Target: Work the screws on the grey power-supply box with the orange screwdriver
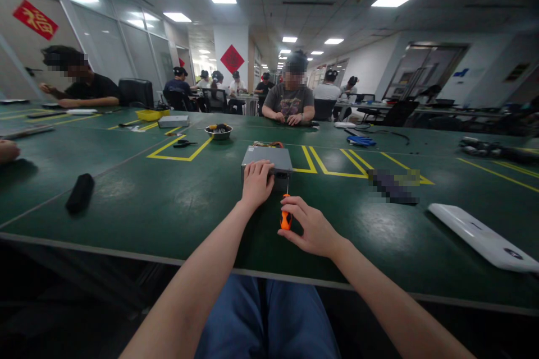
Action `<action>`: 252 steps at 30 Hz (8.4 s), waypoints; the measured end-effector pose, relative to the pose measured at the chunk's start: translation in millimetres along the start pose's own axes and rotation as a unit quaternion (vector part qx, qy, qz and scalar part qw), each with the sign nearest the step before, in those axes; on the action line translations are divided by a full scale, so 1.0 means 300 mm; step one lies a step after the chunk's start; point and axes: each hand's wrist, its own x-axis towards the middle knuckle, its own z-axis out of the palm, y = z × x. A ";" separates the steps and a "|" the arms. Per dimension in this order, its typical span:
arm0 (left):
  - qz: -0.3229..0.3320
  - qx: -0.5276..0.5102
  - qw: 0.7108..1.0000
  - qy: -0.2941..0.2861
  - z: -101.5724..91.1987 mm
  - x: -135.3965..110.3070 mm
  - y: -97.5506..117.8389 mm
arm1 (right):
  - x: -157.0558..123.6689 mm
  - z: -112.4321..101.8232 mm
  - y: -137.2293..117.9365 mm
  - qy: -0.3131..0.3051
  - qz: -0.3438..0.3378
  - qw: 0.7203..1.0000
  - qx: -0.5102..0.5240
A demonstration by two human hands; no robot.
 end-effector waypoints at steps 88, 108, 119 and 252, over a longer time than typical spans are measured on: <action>-0.004 -0.001 1.000 0.015 0.013 0.001 -0.004 | 0.015 0.038 0.005 0.094 -0.081 0.992 -0.005; -0.013 0.001 1.000 0.006 0.011 0.002 0.000 | 0.018 0.043 -0.001 0.088 -0.080 0.993 0.010; -0.008 0.004 1.000 0.008 0.012 0.001 -0.003 | 0.015 0.051 0.003 0.094 -0.088 0.992 -0.003; -0.004 0.000 1.000 -0.001 0.006 0.003 -0.003 | -0.010 -0.020 0.018 0.068 -0.039 0.996 -0.047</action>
